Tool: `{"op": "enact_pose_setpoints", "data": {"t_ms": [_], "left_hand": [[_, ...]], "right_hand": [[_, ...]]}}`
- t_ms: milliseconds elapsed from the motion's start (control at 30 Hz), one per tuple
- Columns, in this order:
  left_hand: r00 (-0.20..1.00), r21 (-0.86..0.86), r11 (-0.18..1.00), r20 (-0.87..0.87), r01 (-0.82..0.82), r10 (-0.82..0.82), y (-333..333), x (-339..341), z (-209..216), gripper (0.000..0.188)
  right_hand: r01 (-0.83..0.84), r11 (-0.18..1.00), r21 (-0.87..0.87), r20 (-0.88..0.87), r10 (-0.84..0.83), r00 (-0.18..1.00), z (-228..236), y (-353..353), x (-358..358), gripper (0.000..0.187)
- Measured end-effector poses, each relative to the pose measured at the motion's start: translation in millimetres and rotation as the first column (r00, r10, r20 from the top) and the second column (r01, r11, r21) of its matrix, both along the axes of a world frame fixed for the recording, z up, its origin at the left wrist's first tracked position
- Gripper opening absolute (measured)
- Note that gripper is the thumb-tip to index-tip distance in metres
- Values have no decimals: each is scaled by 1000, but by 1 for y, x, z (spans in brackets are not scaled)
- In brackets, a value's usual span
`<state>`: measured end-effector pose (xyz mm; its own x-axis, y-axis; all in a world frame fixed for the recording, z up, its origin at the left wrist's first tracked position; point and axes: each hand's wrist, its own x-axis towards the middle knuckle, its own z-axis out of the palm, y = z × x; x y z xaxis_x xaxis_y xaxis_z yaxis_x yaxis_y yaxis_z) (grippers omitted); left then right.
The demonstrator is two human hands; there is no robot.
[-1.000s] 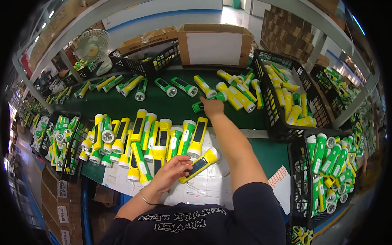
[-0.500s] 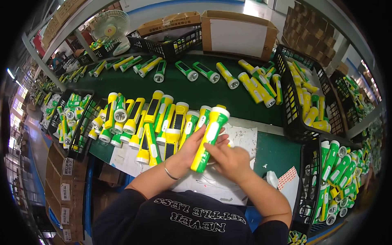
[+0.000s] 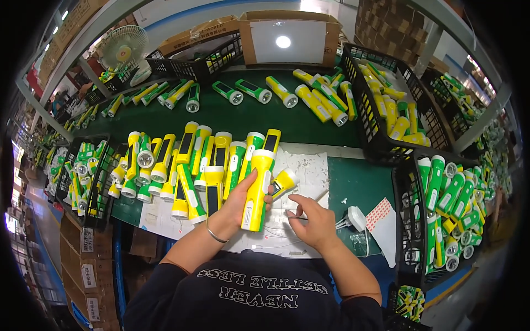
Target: Inspecting and checking the components of solar-powered flashlights at a factory workstation.
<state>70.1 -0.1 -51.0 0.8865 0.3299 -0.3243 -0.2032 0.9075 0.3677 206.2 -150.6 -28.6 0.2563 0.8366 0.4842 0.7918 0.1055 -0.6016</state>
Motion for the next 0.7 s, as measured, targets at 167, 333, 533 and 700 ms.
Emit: {"op": "enact_pose_setpoints", "data": {"t_ms": [167, 333, 533, 700], "left_hand": [[999, 55, 998, -34, 18, -16, -10, -1, -1, 33], [999, 63, 998, -50, 22, -19, -15, -4, -3, 32], [995, 198, 979, -76, -45, 61, -16, -2, -3, 31], [978, 479, 875, -141, -67, 152, -24, -1, 6, 31]], "right_hand": [[10, 975, -224, -116, -37, 993, 1, -8, -5, 29], [-57, 955, -290, -189, 1, 982, 10, -9, -9, 20], [-83, 986, -143, -36, 79, 996, 16, 1, -10, 6], [-70, 988, -140, 322, 112, 940, 23, 11, -20, 7]]}}
